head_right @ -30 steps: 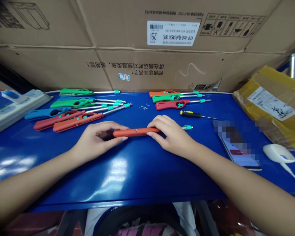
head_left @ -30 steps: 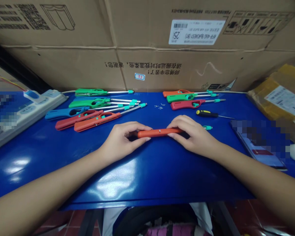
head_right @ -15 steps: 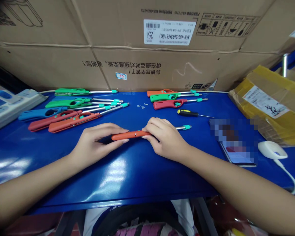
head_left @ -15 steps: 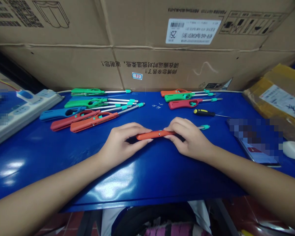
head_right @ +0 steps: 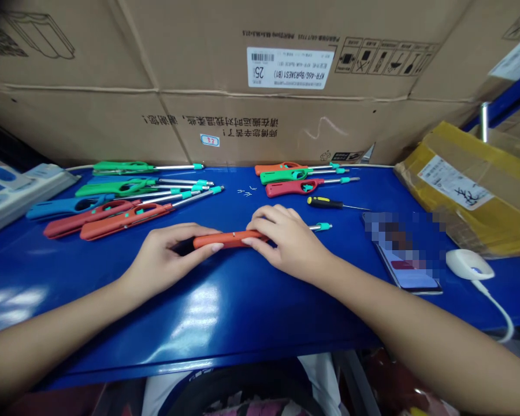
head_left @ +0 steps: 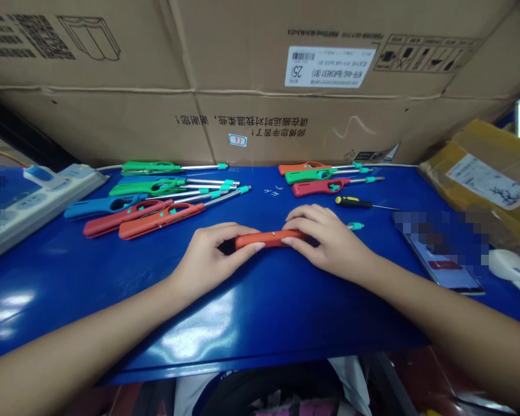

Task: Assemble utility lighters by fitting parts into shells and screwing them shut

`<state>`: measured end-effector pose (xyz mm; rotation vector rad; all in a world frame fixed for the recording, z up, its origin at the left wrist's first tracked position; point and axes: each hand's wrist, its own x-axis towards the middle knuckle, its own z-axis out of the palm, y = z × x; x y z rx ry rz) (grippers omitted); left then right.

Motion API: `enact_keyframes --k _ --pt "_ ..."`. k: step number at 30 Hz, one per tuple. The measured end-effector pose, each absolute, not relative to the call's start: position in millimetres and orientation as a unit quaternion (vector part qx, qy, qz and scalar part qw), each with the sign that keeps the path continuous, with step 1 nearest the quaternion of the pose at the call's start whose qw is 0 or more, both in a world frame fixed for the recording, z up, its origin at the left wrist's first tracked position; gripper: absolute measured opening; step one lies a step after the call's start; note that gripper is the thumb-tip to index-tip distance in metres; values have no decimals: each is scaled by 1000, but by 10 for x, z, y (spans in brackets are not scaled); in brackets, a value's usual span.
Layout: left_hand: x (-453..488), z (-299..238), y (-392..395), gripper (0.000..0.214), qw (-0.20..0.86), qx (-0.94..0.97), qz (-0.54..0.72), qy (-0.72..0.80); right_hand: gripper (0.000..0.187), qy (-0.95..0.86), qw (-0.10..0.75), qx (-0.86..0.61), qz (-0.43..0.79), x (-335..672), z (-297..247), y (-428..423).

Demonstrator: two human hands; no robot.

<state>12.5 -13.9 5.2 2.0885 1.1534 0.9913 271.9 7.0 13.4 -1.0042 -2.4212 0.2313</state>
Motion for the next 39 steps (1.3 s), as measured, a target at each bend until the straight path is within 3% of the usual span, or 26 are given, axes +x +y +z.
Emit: enact_keyframes --k 3,7,11,15,19,27,29,31,33,39 --pt "90 34 -90 32 276 762 349 470 17 -862 270 -428 11 2887 212 189" --pt "48 20 -31 31 242 787 331 460 26 -780 138 -600 -110 3177 287 300" --pt "35 5 -3 32 246 799 315 450 25 -729 66 -672 -107 3382 249 368" --pt "35 7 -6 30 251 803 309 444 15 -736 54 -669 -82 3473 181 432" --pt "19 53 -24 28 247 813 297 435 18 -748 66 -658 -54 3478 186 444" --pt "8 81 -95 26 273 832 263 405 26 -776 242 -577 -74 3113 459 178" --pt "25 54 -118 29 276 834 265 398 25 -746 405 -525 57 2969 448 116" --pt "35 33 -138 31 271 838 272 388 31 -704 502 -465 191 2852 372 98" --pt "34 29 -153 32 264 841 278 381 37 -673 541 -438 249 2782 255 123" --pt "27 73 -188 31 263 848 276 367 23 -652 565 -413 291 2761 9 265"
